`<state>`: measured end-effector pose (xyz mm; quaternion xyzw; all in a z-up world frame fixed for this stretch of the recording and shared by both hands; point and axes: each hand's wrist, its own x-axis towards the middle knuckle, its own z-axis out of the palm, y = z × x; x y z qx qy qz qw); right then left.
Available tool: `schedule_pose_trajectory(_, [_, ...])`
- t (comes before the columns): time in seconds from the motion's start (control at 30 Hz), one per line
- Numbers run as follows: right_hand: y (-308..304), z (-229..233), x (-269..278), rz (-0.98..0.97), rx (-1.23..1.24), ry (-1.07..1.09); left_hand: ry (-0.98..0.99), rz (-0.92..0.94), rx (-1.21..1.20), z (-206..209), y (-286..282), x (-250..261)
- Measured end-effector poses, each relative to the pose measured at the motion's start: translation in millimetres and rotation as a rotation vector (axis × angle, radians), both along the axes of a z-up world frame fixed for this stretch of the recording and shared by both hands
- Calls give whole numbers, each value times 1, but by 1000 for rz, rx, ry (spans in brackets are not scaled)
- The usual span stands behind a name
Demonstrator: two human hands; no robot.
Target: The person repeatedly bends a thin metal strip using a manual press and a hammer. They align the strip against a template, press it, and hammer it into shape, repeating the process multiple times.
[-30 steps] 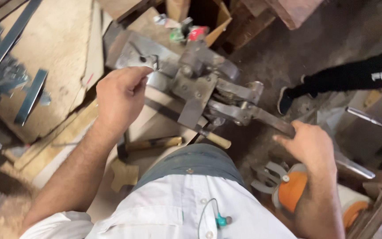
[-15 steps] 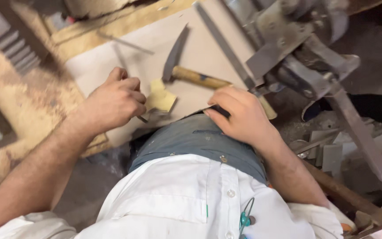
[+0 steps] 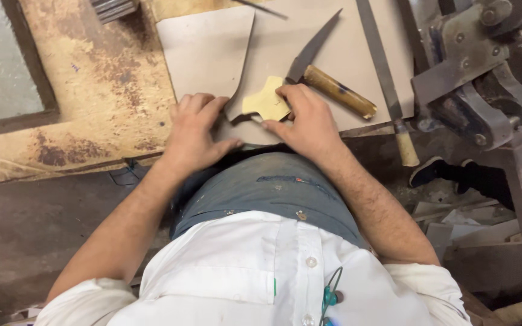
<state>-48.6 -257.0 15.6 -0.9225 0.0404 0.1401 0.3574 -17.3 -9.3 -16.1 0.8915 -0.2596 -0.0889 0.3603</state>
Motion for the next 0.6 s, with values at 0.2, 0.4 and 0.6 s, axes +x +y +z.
schedule_pose_trajectory(0.2, [3,1,1,148,99,-80,-17,1,-67,-21,4,6])
schedule_pose_trajectory(0.4, [18,0,-6,252,-90,-254,63,-30,-68,-19,1,6])
schedule_pose_trajectory(0.6, [37,-5,-2,21,-56,-112,273,102,-100,-5,-8,-2])
